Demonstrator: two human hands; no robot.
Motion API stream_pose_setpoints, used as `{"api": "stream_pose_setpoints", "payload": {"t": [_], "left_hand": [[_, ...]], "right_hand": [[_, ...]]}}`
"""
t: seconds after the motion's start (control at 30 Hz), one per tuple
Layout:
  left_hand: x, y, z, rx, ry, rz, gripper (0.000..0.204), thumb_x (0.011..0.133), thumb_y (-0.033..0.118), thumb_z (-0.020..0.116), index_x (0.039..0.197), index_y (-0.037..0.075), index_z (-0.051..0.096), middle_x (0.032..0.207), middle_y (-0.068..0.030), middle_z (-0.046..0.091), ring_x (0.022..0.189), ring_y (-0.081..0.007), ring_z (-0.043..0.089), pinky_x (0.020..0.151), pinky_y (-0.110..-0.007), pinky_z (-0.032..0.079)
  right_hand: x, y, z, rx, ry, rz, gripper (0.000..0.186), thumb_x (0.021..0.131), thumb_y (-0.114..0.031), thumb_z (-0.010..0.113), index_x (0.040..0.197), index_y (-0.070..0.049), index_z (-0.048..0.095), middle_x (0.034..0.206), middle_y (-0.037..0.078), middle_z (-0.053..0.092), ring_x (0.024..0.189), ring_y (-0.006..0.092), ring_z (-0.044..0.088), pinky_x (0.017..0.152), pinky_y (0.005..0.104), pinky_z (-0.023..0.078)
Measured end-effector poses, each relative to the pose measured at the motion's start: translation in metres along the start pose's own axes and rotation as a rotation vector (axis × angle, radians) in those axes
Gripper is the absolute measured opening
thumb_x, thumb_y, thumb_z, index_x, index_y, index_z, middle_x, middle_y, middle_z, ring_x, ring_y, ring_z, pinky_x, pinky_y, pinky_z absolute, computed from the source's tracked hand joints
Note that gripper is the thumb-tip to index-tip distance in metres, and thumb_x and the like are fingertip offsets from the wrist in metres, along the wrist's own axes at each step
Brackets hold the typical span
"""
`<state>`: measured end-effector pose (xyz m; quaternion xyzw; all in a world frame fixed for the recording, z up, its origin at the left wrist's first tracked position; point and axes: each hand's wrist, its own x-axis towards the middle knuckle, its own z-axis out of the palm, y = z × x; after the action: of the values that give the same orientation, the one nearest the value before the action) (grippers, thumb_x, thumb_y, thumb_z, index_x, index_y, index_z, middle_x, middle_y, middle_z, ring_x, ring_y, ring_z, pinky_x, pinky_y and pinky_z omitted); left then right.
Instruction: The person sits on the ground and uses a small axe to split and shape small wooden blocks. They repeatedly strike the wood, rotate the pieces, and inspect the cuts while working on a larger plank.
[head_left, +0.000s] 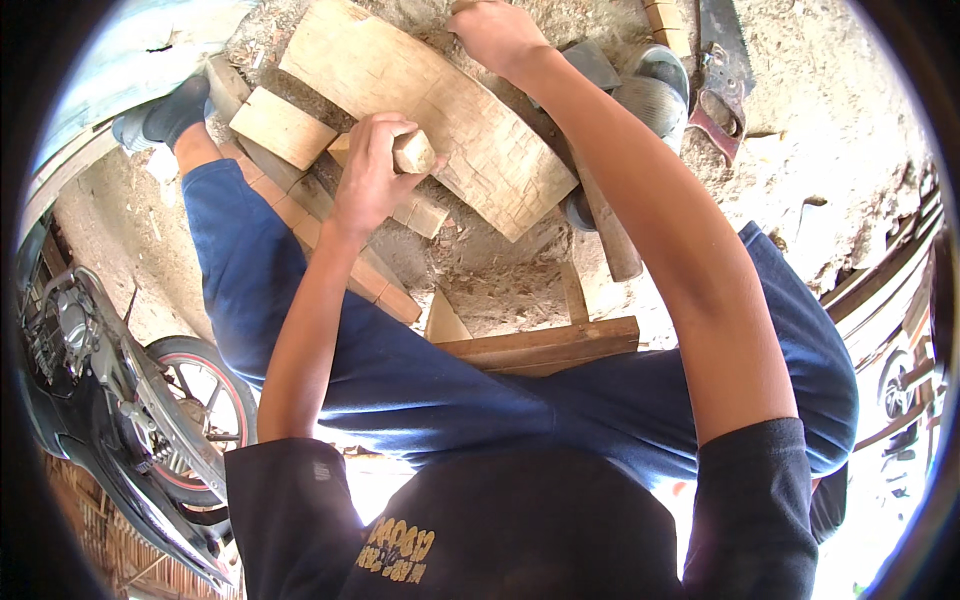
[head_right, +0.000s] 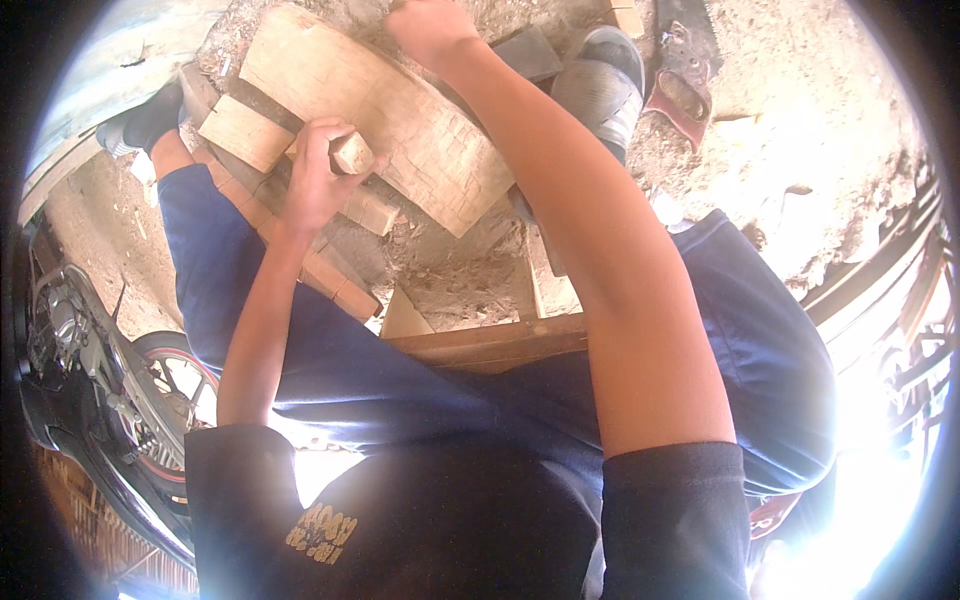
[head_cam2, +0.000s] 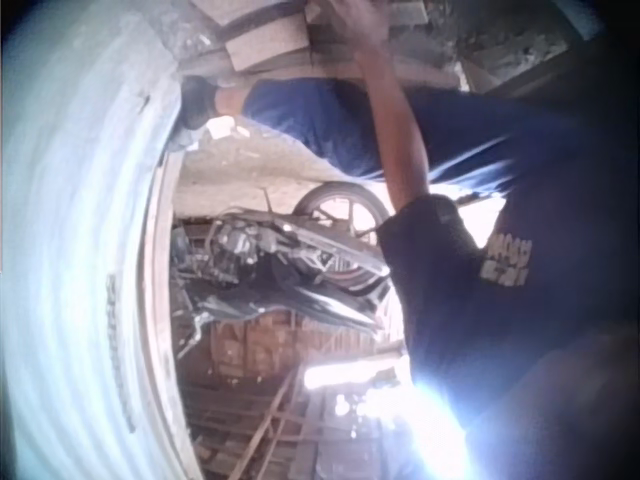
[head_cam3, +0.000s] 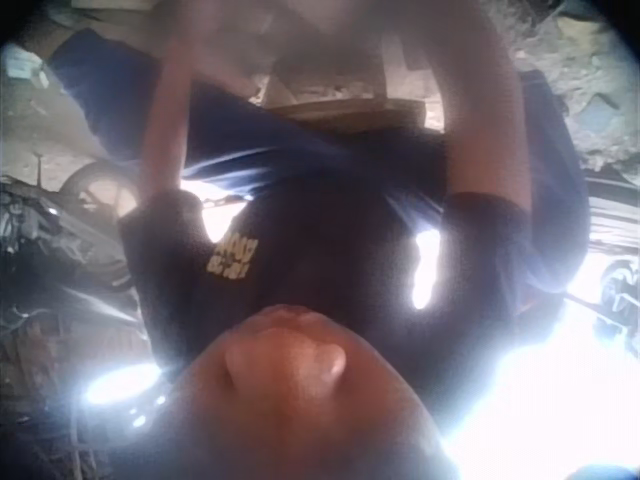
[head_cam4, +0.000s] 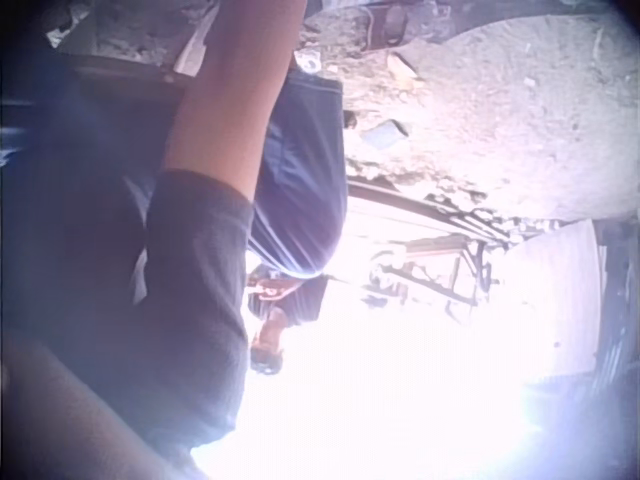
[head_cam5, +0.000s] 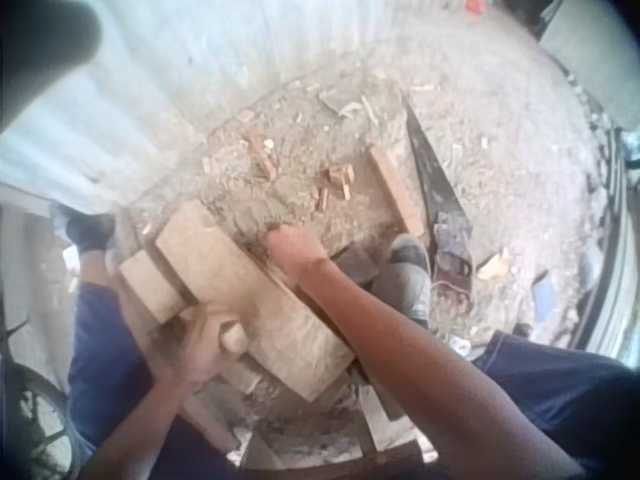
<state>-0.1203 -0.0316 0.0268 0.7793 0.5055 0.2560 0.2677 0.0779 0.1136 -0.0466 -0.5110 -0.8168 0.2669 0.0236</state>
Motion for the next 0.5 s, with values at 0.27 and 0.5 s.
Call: {"api": "stream_pose_setpoints", "payload": {"t": [0.27,0.5], "left_hand": [[0.035,0.014,-0.017,0.006,-0.111,-0.069,0.046,0.071,0.012,0.090,0.110,0.003,0.067,0.105,-0.0102,0.067,0.096,-0.0274,0.067,0.084,-0.038,0.055],[0.046,0.023,-0.013,0.063,-0.260,-0.043,0.046,0.074,0.009,0.088,0.115,0.005,0.068,0.109,-0.0098,0.067,0.100,-0.0276,0.066,0.085,-0.036,0.054]], "right_hand": [[0.002,0.000,0.004,-0.057,-0.037,-0.163,0.020,0.090,-0.014,0.058,0.091,-0.006,0.076,0.097,0.016,0.074,0.095,0.0350,0.072,0.080,0.0445,0.058],[0.014,0.014,0.022,-0.122,-0.007,-0.194,0.020,0.089,-0.017,0.060,0.096,-0.010,0.077,0.099,0.016,0.074,0.095,0.0330,0.073,0.080,0.0438,0.059]]}}
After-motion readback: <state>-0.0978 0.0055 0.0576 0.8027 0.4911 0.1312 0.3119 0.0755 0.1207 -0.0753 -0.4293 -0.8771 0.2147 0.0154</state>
